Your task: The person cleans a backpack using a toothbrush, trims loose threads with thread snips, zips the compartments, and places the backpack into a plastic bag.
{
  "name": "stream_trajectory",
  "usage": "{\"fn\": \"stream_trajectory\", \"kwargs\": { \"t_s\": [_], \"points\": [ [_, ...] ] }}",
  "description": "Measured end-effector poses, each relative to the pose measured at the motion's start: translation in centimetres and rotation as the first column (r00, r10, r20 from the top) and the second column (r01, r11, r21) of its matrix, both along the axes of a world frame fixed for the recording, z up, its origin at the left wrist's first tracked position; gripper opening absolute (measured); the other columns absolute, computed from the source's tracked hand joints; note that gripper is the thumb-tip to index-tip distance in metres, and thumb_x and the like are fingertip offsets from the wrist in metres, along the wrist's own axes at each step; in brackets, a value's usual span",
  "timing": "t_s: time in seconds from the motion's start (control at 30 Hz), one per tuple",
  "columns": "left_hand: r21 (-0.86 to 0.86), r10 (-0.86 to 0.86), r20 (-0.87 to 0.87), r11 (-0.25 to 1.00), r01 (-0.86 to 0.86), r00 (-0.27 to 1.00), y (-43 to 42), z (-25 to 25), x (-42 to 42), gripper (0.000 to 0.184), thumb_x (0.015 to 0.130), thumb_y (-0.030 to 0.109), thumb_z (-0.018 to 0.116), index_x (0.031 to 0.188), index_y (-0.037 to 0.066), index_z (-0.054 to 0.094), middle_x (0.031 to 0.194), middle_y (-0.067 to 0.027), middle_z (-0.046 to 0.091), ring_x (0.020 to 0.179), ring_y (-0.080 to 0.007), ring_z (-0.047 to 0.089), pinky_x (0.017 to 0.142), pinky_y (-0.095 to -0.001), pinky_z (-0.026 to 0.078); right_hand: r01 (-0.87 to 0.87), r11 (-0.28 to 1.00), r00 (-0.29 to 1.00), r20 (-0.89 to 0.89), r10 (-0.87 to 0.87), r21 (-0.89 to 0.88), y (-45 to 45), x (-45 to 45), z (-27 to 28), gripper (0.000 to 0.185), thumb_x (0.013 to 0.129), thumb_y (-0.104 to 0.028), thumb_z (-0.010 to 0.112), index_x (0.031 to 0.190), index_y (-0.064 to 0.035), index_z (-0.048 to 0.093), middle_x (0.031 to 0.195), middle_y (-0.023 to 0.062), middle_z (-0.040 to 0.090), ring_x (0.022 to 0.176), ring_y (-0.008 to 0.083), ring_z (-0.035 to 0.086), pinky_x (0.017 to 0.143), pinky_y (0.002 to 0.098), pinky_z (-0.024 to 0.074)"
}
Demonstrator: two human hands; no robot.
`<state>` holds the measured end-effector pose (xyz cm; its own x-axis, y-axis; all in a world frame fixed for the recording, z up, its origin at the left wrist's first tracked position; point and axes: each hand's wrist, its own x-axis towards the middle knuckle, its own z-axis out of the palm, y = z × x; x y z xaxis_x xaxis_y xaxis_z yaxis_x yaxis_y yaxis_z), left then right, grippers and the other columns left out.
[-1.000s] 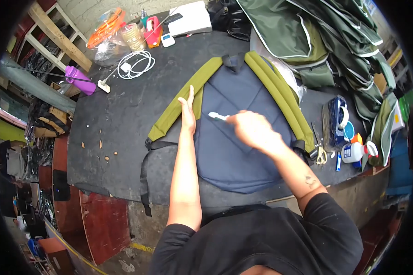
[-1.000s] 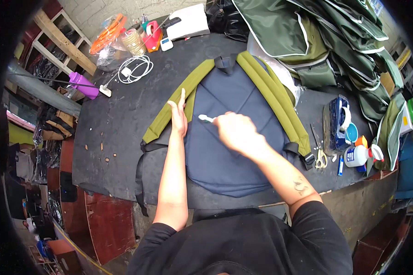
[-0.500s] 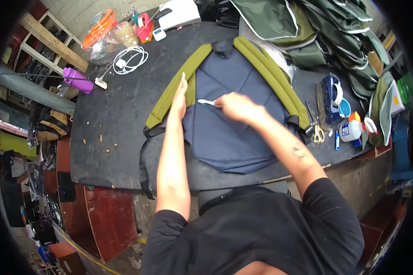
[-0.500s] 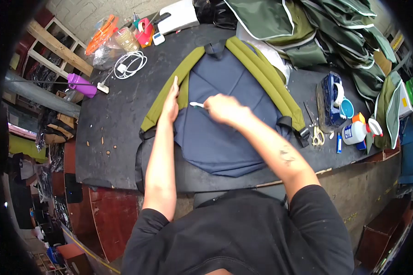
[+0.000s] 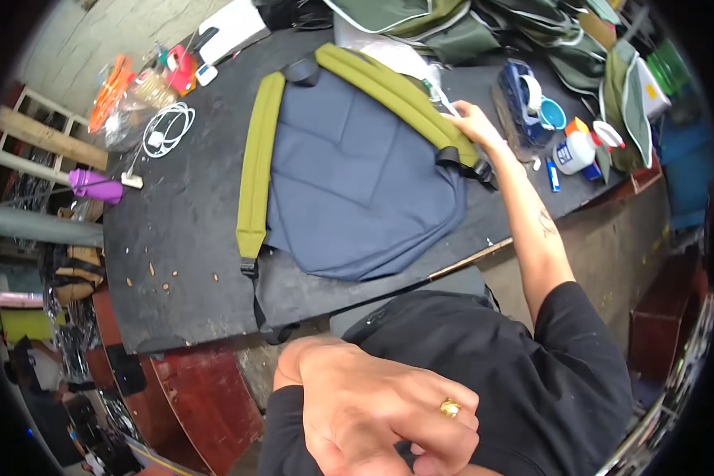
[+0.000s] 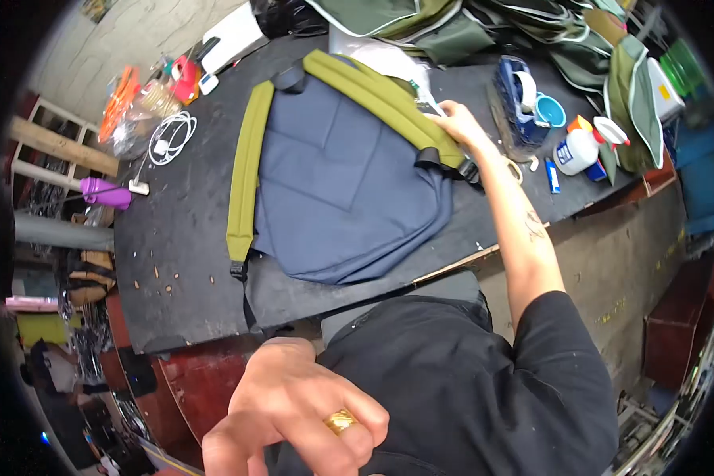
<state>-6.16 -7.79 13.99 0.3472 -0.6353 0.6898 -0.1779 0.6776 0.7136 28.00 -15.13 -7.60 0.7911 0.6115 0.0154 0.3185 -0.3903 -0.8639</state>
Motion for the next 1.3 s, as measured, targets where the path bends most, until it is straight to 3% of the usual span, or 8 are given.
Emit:
{"fn": "stream_trajectory", "kwargs": {
  "t_s": [0.23, 0.5, 0.6, 0.73, 0.9, 1.1, 1.17, 1.3],
  "points": [
    [-0.368, 0.157, 0.202, 0.927, -0.074, 0.967, -2.3, 1.3, 2.1, 0.036, 0.092, 0.034, 0.055, 0.103, 0.0, 0.056, 0.075, -0.0101, 0.055, 0.049, -0.0202, 0.052, 0.039, -0.0306, 0.039, -0.193, 0.974, 0.884, -0.453, 0.119, -0.121, 3.1, -0.7, 0.2, 0.039, 0.076, -0.021, 0.07, 0.107, 0.0013, 0.063, 0.089, 0.0066, 0.065, 0.08, 0.0123, 0.059, 0.072, 0.0285, 0.0473],
    [-0.256, 0.262, 0.293, 0.948, -0.188, 0.92, -1.4, 1.5, 2.1, 0.034, 0.094, 0.033, 0.052, 0.109, 0.003, 0.057, 0.083, -0.0103, 0.054, 0.066, -0.0221, 0.056, 0.052, -0.0354, 0.046, -0.37, 0.841, 0.889, 0.414, 0.197, 0.395, 9.7, -5.8, 16.5, 0.04, 0.07, -0.002, 0.058, 0.109, 0.0011, 0.06, 0.091, 0.0016, 0.066, 0.081, 0.008, 0.056, 0.073, 0.0236, 0.0462],
    [-0.127, 0.548, 0.17, 0.836, -0.534, 0.819, 0.2, 0.5, 0.0, 0.029, 0.092, 0.034, 0.058, 0.091, 0.005, 0.058, 0.082, -0.013, 0.058, 0.067, -0.024, 0.057, 0.058, -0.0361, 0.043, -0.524, 0.703, 0.682, 0.732, 0.007, 0.482, 10.3, -8.2, 22.1, 0.035, 0.068, -0.011, 0.06, 0.102, -0.0072, 0.063, 0.087, 0.0124, 0.066, 0.077, 0.0299, 0.063, 0.071, 0.0337, 0.0495],
    [0.006, 0.649, 0.152, 0.754, -0.657, 0.746, 2.4, -1.6, -2.5, 0.039, 0.088, 0.036, 0.063, 0.095, -0.002, 0.059, 0.088, -0.017, 0.059, 0.074, -0.0292, 0.057, 0.069, -0.039, 0.043, -0.665, 0.745, 0.214, 0.969, 0.124, 0.052, 8.9, -13.6, 22.3, 0.027, 0.075, -0.005, 0.061, 0.101, -0.004, 0.063, 0.106, 0.0131, 0.065, 0.085, 0.0276, 0.065, 0.073, 0.0329, 0.0537],
    [0.326, 0.575, 0.126, 0.746, -0.581, 0.809, 5.2, -3.9, -4.9, 0.04, 0.089, 0.037, 0.062, 0.09, -0.003, 0.059, 0.093, -0.0186, 0.062, 0.081, -0.0293, 0.061, 0.073, -0.0412, 0.047, -0.684, 0.607, 0.332, 0.568, 0.753, -0.404, 4.8, -19.9, 4.8, 0.029, 0.076, -0.016, 0.063, 0.098, -0.0019, 0.05, 0.125, 0.0164, 0.054, 0.074, 0.0282, 0.065, 0.058, 0.039, 0.0525],
    [0.518, 0.914, -0.401, 0.168, -0.839, -0.065, 10.5, -10.2, -4.9, 0.031, 0.091, 0.022, 0.059, 0.107, -0.005, 0.056, 0.096, -0.0112, 0.061, 0.094, -0.0208, 0.059, 0.087, -0.0348, 0.046, -0.724, 0.689, 0.664, 0.239, 0.708, -0.03, 0.7, -19.5, 4.2, 0.032, 0.075, -0.022, 0.072, 0.094, 0.0005, 0.059, 0.099, 0.0136, 0.064, 0.079, 0.0267, 0.065, 0.071, 0.038, 0.0503],
    [0.665, 0.894, -0.073, -0.286, -0.69, -0.442, 12.0, -12.7, -1.8, 0.029, 0.087, 0.014, 0.061, 0.111, -0.002, 0.058, 0.098, -0.0135, 0.064, 0.093, -0.0221, 0.061, 0.082, -0.0345, 0.049, -0.564, 0.82, 0.822, -0.031, 0.569, 0.103, 1.0, -17.6, 7.0, 0.022, 0.079, -0.016, 0.068, 0.09, 0.0014, 0.06, 0.086, 0.0121, 0.065, 0.077, 0.0203, 0.063, 0.07, 0.0338, 0.0484],
    [0.369, 0.515, 0.802, -0.826, -0.425, -0.303, 12.8, -19.2, 4.4, 0.027, 0.08, 0.008, 0.063, 0.105, 0.0, 0.062, 0.09, -0.0142, 0.065, 0.088, -0.0308, 0.062, 0.081, -0.0357, 0.049, -0.311, 0.852, 0.868, -0.239, 0.435, 0.422, 3.8, -15.9, 6.6, 0.021, 0.078, -0.014, 0.068, 0.089, 0.0015, 0.06, 0.079, 0.0115, 0.063, 0.075, 0.0177, 0.06, 0.069, 0.0312, 0.0475]
  ]
}}
